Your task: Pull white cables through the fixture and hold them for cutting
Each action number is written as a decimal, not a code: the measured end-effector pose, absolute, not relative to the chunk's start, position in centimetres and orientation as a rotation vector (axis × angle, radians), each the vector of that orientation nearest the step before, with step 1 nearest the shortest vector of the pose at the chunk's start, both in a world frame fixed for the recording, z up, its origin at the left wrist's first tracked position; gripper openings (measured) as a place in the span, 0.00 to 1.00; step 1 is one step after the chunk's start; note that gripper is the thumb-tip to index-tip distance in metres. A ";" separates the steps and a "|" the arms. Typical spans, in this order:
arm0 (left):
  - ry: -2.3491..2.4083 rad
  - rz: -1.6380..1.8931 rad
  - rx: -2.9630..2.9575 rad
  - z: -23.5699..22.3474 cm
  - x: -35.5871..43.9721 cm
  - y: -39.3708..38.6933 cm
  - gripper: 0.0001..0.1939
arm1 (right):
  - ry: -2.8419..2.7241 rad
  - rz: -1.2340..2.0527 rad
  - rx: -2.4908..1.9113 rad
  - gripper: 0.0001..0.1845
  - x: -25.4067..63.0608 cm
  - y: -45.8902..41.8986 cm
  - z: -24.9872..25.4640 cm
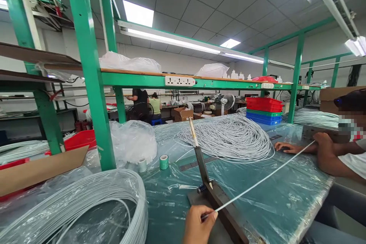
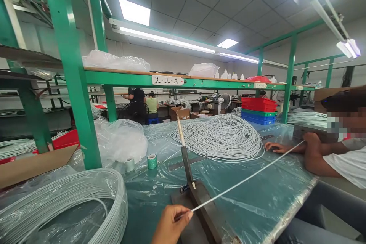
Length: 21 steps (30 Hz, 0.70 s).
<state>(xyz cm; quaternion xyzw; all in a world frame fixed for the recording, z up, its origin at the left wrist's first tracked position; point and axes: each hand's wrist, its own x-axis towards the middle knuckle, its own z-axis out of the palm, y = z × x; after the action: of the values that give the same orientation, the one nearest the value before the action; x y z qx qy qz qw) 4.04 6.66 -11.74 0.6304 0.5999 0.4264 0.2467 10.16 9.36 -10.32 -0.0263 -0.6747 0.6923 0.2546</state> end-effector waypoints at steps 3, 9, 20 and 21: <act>1.694 1.280 1.664 -13.0 4.3 7.5 0.15 | -1.886 1.756 -0.322 0.19 14.2 8.6 -7.7; 1.680 1.428 1.565 -14.1 4.8 8.3 0.16 | -1.874 1.508 -0.711 0.17 17.2 13.1 -0.1; 1.610 1.435 1.362 -14.2 4.7 9.2 0.19 | -1.534 1.610 -1.081 0.25 9.4 30.1 3.9; 1.611 1.437 1.350 -14.4 4.7 9.3 0.19 | -1.528 1.633 -1.080 0.25 8.8 30.2 3.9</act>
<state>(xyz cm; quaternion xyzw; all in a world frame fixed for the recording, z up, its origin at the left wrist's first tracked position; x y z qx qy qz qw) 4.67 9.31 -14.39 0.5068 0.6048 0.5396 0.2935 8.83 30.18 3.85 -0.4115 -0.5823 0.6222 0.3233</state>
